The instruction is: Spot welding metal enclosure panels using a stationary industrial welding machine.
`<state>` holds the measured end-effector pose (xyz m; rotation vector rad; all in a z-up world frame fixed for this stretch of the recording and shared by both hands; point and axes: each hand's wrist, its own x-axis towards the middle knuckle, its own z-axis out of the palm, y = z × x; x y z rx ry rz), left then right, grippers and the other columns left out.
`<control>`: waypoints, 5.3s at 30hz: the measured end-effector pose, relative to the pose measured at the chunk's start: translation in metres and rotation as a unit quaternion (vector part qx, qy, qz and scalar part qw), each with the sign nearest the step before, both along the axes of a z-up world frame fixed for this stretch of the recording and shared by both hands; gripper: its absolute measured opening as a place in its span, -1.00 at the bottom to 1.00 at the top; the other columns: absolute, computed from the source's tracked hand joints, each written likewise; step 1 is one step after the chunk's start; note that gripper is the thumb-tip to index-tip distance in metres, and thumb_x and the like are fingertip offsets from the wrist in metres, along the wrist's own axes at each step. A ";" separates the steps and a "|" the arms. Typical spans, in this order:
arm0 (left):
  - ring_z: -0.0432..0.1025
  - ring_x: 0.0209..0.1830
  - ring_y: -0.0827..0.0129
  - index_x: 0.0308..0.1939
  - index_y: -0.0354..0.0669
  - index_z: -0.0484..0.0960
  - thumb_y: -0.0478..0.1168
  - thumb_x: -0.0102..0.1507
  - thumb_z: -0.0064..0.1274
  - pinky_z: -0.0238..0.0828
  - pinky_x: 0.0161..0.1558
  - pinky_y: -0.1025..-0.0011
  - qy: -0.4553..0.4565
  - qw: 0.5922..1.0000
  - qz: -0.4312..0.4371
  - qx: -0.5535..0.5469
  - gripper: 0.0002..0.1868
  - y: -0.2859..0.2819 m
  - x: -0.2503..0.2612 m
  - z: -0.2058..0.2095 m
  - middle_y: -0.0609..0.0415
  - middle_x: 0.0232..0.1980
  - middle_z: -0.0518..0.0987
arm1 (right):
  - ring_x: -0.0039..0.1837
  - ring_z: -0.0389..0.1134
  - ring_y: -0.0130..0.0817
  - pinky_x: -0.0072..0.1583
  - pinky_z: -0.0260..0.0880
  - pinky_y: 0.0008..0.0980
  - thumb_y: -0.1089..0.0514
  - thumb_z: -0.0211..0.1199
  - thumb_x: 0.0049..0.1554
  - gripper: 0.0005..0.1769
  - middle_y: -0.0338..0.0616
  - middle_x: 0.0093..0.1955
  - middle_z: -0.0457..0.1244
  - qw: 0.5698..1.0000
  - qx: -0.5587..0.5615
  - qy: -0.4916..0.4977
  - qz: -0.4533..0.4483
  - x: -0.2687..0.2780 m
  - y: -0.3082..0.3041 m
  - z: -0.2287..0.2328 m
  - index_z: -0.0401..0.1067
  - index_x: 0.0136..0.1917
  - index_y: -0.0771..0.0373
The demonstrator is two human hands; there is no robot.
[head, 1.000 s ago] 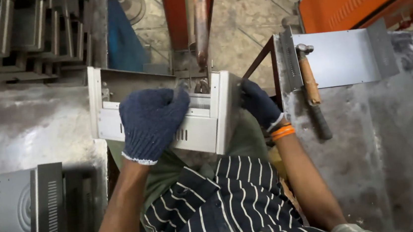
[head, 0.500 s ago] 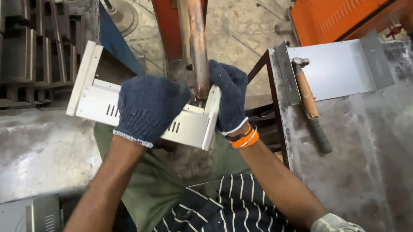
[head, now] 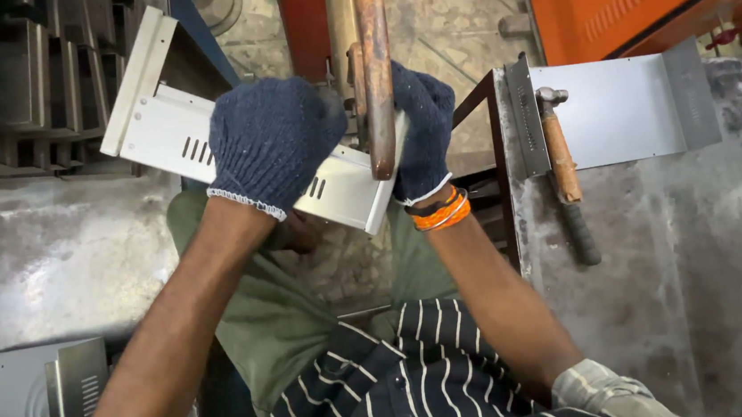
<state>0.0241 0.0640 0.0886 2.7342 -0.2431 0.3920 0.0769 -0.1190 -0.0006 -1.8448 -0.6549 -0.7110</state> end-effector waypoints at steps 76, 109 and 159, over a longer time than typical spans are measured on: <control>0.52 -0.50 -0.13 -0.56 -0.20 0.70 0.09 0.23 0.09 0.46 -0.36 -0.04 -0.012 1.000 0.017 -0.016 -0.54 -0.007 0.033 -0.014 -0.26 -0.52 0.57 | -0.11 0.35 -0.28 -0.03 0.34 -0.32 0.35 0.14 0.21 -0.90 -0.11 -0.17 0.30 0.993 0.095 0.045 0.046 0.028 -0.002 -0.029 0.44 -0.15 0.38; 0.53 0.14 0.05 0.13 -0.10 0.61 -0.04 0.21 0.20 0.40 0.18 0.08 0.045 0.854 -0.416 -0.308 -0.56 -0.195 -0.134 0.072 -0.06 0.12 0.64 | -0.25 0.34 -0.15 -0.16 0.25 -0.23 0.20 0.12 0.44 -0.74 -0.04 -0.32 0.27 0.843 -0.399 0.045 -0.357 -0.191 -0.393 0.110 0.46 -0.09 0.29; 0.48 -0.20 0.48 0.07 -0.26 0.52 -0.30 0.30 0.08 0.48 -0.11 0.51 -0.071 0.693 0.323 -0.640 -0.73 0.164 -0.385 -0.115 0.08 -0.07 0.59 | -0.02 0.41 0.00 0.03 0.43 -0.09 0.14 0.32 0.06 -0.90 -0.04 -0.10 0.36 0.870 -0.209 0.223 0.387 -0.210 0.043 -0.047 0.52 -0.13 0.17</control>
